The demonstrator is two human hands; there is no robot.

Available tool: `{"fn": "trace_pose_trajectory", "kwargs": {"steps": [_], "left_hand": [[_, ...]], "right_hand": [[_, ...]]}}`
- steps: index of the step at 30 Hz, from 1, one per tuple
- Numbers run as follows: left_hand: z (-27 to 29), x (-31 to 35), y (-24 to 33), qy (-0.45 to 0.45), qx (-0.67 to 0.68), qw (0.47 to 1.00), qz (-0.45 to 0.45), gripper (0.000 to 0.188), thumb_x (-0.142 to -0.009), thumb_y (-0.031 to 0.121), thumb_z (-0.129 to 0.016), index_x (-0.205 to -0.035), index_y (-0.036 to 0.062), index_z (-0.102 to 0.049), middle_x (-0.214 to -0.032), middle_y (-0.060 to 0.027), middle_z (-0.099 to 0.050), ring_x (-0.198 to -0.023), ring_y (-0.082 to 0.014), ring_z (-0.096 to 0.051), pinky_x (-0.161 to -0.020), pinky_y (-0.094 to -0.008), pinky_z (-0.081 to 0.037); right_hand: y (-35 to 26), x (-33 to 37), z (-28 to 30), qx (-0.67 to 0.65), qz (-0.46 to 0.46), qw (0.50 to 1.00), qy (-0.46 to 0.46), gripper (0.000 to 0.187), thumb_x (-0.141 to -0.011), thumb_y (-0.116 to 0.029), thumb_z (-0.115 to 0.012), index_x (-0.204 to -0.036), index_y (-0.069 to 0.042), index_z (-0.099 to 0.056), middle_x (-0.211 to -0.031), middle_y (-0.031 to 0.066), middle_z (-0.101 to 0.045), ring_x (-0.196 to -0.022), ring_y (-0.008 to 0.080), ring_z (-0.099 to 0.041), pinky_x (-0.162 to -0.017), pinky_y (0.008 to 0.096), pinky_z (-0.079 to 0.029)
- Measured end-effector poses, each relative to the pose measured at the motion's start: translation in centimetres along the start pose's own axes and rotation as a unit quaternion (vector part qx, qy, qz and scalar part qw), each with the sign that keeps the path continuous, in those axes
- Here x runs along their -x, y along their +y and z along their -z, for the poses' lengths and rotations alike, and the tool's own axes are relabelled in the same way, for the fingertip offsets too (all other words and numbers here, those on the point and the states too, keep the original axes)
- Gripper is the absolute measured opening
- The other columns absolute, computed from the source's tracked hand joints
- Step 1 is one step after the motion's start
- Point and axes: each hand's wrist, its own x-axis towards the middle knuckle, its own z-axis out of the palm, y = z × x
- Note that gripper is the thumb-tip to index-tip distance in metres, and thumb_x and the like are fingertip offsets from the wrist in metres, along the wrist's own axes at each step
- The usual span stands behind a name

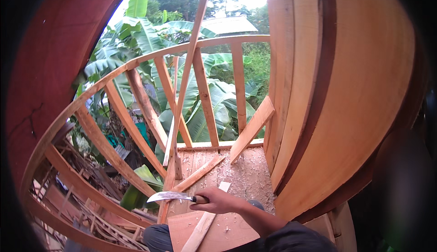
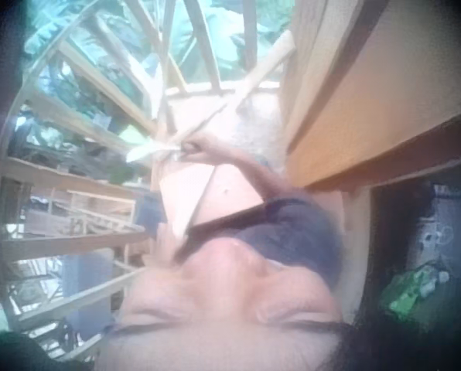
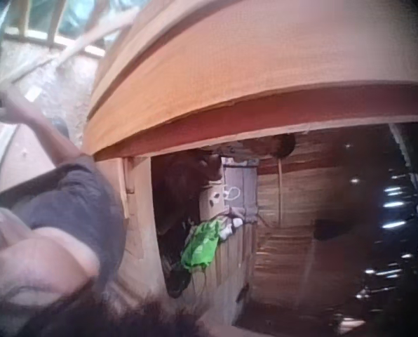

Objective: The person sits on the floor and uses a curved knife to shave and shape a long wooden plank. They hold the plank with their left hand and repeatedly scrape the surface with the knife in their right hand, producing wood shavings.

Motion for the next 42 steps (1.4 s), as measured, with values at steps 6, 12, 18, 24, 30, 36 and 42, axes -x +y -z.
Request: {"fn": "trace_pose_trajectory", "kwargs": {"steps": [6, 12, 18, 24, 30, 36, 42], "left_hand": [[3.7, 0.2, 1.0, 0.004, 0.068, 0.994, 0.083, 0.05, -0.053, 0.033, -0.073, -0.087, -0.0002, -0.057, -0.085, -0.025, -0.063, -0.083, -0.0411, -0.061, -0.075, -0.046, -0.049], [6.4, 0.4, 2.3, 0.1, 0.164, 0.98, 0.057, 0.039, -0.058, 0.025, -0.069, -0.085, 0.001, -0.055, -0.08, -0.0236, -0.063, -0.081, -0.0393, -0.062, -0.07, -0.0446, -0.049], [8.3, 0.3, 6.9, 0.184, 0.172, 0.967, 0.046, 0.037, -0.062, 0.023, -0.067, -0.088, 0.0026, -0.05, -0.077, -0.0233, -0.061, -0.079, -0.0416, -0.06, -0.069, -0.0453, -0.047], [9.5, 3.3, 10.2, 0.225, 0.109, 0.968, 0.008, 0.037, -0.064, 0.024, -0.067, -0.089, 0.0031, -0.049, -0.075, -0.0218, -0.061, -0.075, -0.0413, -0.06, -0.068, -0.0468, -0.047], [9.1, 5.4, 10.9, 0.246, 0.105, 0.964, 0.009, 0.036, -0.066, 0.021, -0.067, -0.087, 0.0028, -0.046, -0.075, -0.0211, -0.06, -0.074, -0.0416, -0.06, -0.065, -0.0474, -0.046], [9.1, 5.2, 11.6, 0.259, 0.078, 0.962, 0.023, 0.036, -0.068, 0.022, -0.069, -0.087, 0.0031, -0.046, -0.076, -0.0205, -0.06, -0.074, -0.0406, -0.06, -0.065, -0.047, -0.046], [9.0, 4.7, 11.2, 0.281, 0.053, 0.957, 0.041, 0.038, -0.068, 0.024, -0.072, -0.089, 0.0038, -0.048, -0.074, -0.0188, -0.061, -0.072, -0.0393, -0.061, -0.063, -0.0462, -0.047]], "right_hand": [[0.3, 2.6, -1.4, 0.048, -0.022, 0.995, 0.081, 0.037, -0.085, -0.031, -0.064, -0.068, -0.002, -0.051, -0.048, 0.0038, -0.035, -0.047, 0.0111, -0.034, -0.045, 0.0319, -0.03], [1.6, 7.5, -5.3, -0.01, -0.05, 0.981, 0.189, 0.029, -0.083, -0.023, -0.065, -0.071, 0.0, -0.054, -0.049, 0.01, -0.044, -0.043, 0.0202, -0.042, -0.045, 0.0342, -0.034], [3.8, 7.8, -5.5, 0.092, -0.094, 0.967, 0.219, 0.028, -0.078, -0.024, -0.065, -0.065, -0.001, -0.057, -0.053, 0.0173, -0.053, -0.051, 0.0328, -0.056, -0.05, 0.0409, -0.042], [6.8, 8.0, -6.5, 0.194, -0.123, 0.935, 0.27, 0.021, -0.069, -0.022, -0.062, -0.058, -0.004, -0.058, -0.058, 0.0177, -0.057, -0.058, 0.0366, -0.059, -0.057, 0.043, -0.048], [6.2, 7.6, -5.6, 0.229, -0.149, 0.908, 0.318, 0.02, -0.067, -0.022, -0.061, -0.058, -0.004, -0.059, -0.06, 0.0176, -0.058, -0.059, 0.0376, -0.06, -0.059, 0.0448, -0.049], [6.5, 7.8, -5.6, 0.242, -0.172, 0.899, 0.322, 0.022, -0.069, -0.023, -0.061, -0.06, -0.003, -0.06, -0.059, 0.0179, -0.058, -0.059, 0.0375, -0.06, -0.059, 0.0451, -0.049], [3.9, 8.6, -7.8, 0.099, -0.178, 0.955, 0.216, 0.037, -0.076, -0.035, -0.063, -0.06, -0.001, -0.06, -0.056, 0.0184, -0.057, -0.058, 0.0373, -0.06, -0.058, 0.0441, -0.047]]}}
